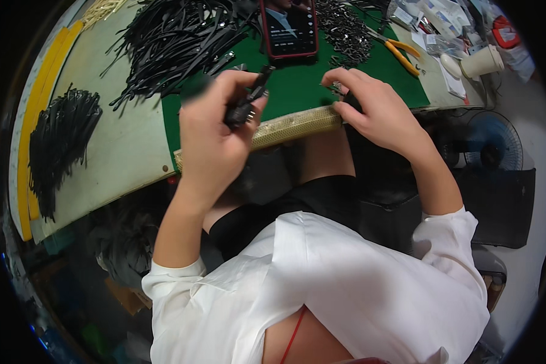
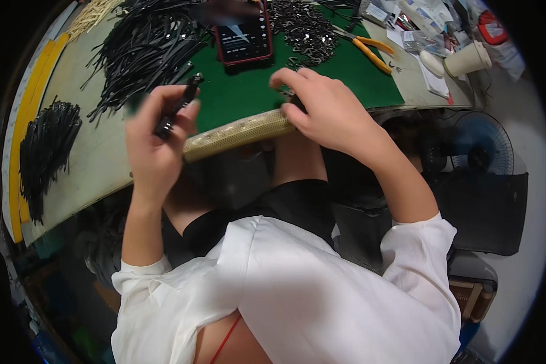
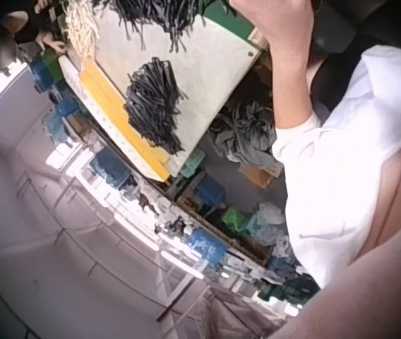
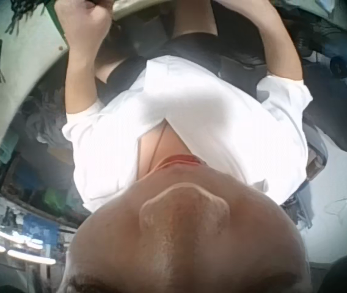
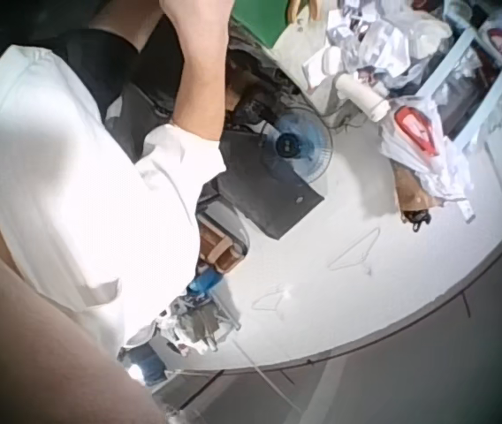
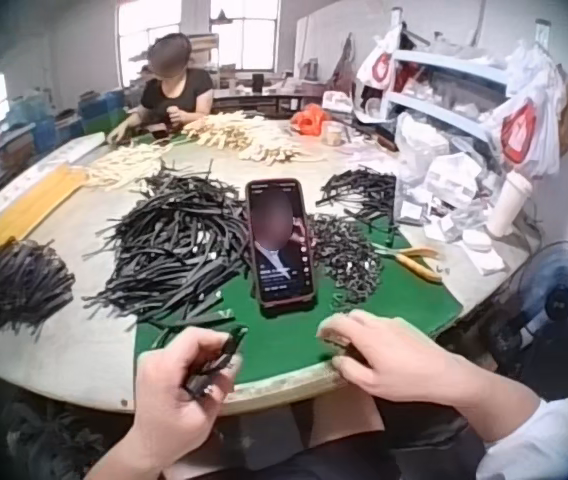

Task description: The person repeatedly picks up black cables and small metallic components from a green workbench, inserts the components into the cable ends, and places the assembled units back on the table. The process is continuous and repetitive throughout the clip.

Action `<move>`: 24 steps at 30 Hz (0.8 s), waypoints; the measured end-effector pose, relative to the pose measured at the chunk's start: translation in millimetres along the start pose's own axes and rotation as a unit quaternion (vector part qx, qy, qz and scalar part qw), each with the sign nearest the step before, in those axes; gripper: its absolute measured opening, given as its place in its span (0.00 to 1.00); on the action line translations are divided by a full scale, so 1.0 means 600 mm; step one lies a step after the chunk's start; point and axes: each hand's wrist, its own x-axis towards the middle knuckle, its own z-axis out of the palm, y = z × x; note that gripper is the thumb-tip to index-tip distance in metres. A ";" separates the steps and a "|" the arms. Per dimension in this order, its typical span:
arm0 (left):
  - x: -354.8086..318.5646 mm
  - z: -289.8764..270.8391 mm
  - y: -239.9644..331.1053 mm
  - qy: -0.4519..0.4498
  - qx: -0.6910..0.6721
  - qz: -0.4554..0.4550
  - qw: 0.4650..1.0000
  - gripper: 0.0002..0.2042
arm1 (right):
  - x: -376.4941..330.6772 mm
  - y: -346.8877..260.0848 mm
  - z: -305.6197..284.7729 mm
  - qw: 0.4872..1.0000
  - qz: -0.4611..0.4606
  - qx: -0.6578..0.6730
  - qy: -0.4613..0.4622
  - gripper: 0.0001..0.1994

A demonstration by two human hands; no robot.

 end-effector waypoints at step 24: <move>0.005 0.008 -0.006 0.018 0.181 0.169 0.969 0.19 | 0.012 -0.140 0.046 0.926 0.055 0.350 0.132 0.16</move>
